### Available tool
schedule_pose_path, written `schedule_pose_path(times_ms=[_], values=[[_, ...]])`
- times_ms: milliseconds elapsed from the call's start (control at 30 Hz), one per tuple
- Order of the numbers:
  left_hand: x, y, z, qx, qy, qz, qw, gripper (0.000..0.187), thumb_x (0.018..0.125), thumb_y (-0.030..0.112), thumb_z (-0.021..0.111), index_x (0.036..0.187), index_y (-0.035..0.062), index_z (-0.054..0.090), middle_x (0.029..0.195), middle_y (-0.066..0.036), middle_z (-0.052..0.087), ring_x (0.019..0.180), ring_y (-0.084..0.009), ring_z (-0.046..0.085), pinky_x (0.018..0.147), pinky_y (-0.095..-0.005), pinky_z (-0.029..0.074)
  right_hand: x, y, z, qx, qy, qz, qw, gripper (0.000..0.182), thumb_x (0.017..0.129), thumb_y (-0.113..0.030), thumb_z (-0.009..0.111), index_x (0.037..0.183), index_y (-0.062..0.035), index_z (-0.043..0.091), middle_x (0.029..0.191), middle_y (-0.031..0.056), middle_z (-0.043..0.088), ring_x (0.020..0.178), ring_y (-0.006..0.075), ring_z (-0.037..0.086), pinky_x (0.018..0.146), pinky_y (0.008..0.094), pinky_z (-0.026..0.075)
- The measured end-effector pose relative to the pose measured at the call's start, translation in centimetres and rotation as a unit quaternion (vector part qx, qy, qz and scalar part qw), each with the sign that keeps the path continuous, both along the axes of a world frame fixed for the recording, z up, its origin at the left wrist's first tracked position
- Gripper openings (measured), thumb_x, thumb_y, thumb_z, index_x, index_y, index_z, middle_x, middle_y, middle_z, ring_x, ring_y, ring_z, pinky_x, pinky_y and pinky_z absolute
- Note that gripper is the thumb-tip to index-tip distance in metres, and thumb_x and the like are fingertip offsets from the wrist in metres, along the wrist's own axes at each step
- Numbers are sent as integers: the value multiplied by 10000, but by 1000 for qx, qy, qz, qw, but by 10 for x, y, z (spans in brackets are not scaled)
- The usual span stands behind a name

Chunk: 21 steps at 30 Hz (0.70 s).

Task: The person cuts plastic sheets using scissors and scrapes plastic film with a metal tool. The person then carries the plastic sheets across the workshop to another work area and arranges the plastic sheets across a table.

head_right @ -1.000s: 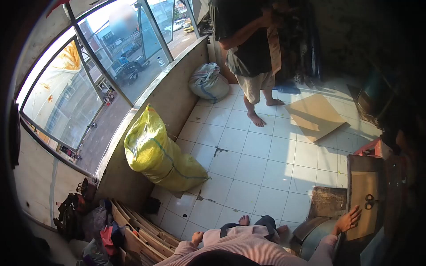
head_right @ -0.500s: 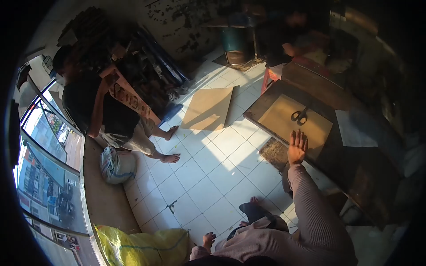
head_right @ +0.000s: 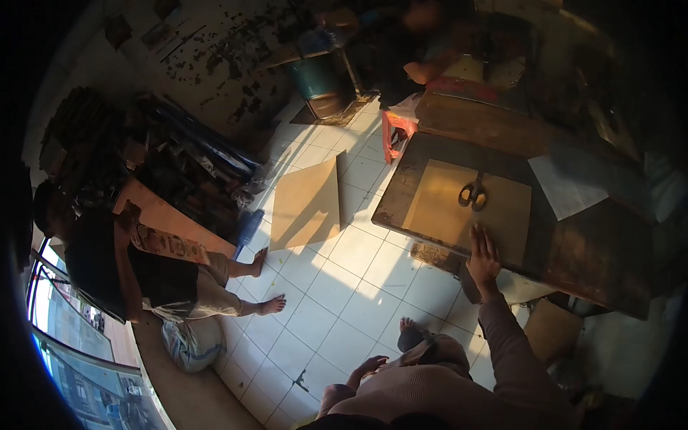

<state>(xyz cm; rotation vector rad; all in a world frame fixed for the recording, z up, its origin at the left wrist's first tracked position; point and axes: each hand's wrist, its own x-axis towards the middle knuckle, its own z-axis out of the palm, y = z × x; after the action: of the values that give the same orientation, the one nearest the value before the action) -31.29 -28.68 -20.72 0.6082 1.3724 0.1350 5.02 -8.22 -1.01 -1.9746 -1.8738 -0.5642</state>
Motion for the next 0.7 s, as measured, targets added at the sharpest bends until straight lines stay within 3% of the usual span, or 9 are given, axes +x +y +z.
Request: schedule_pose_path(times_ms=[100, 233, 267, 367, 500, 567, 633, 700], values=[[-54, 0, -37, 46, 116, 100, 987, 343, 846, 266, 486, 1137, 84, 493, 974, -63, 611, 845, -174, 603, 699, -330, 450, 6, 7, -6, 30, -4, -15, 999, 776, 551, -78, 636, 1277, -168, 378, 1323, -45, 384, 1186, 155, 394, 883, 318, 391], [-116, 15, -67, 47, 134, 262, 955, 283, 859, 220, 439, 1095, 84, 517, 886, -71, 635, 765, -167, 620, 599, -326, 467, 0, 10, 0, 46, 51, -17, 998, 698, 536, -84, 610, 1214, -148, 457, 1261, -10, 461, 1160, 171, 427, 914, 340, 367], [-128, 21, -71, 44, 140, 257, 955, 272, 862, 209, 428, 1085, 84, 523, 864, -73, 641, 745, -165, 625, 574, -324, 471, 1, 11, -2, 49, 48, -15, 998, 689, 547, -81, 593, 1219, -140, 451, 1260, 2, 462, 1161, 171, 425, 913, 339, 369], [-158, 45, -78, 22, 222, 85, 971, 248, 845, 173, 460, 1048, 72, 561, 830, -72, 640, 703, -143, 624, 505, -275, 459, 2, 10, -3, 30, 21, -26, 999, 640, 584, -65, 560, 1212, -122, 455, 1259, 15, 463, 1164, 175, 424, 907, 343, 375], [-149, 96, -73, 46, 146, 166, 974, 298, 809, 312, 483, 999, 120, 610, 834, -109, 648, 773, -198, 625, 615, -321, 503, -5, 14, 3, 48, 55, -42, 996, 574, 594, -58, 555, 1164, -95, 501, 1238, 35, 484, 1127, 216, 459, 901, 363, 381], [-148, 137, -104, 122, 183, -63, 973, 345, 810, 374, 467, 1020, 134, 598, 889, -139, 640, 879, -260, 604, 752, -357, 481, -6, 16, -1, 41, 62, -56, 996, 589, 589, -73, 573, 1173, -92, 492, 1261, 46, 461, 1132, 223, 451, 915, 375, 366], [-114, 173, -55, 217, 268, -237, 908, 371, 812, 401, 452, 1021, 131, 596, 930, -142, 630, 916, -309, 587, 814, -397, 448, -11, 15, 1, 1, 73, -91, 993, 598, 586, -72, 574, 1178, -92, 488, 1276, 49, 445, 1138, 223, 443, 920, 377, 358], [-100, 213, -28, 199, 263, -318, 889, 382, 806, 406, 455, 1018, 121, 596, 959, -158, 616, 949, -333, 565, 828, -401, 439, -18, 20, 8, -12, 97, -108, 989, 618, 565, -35, 555, 1177, -97, 495, 1274, 40, 445, 1154, 211, 426, 922, 378, 349]])
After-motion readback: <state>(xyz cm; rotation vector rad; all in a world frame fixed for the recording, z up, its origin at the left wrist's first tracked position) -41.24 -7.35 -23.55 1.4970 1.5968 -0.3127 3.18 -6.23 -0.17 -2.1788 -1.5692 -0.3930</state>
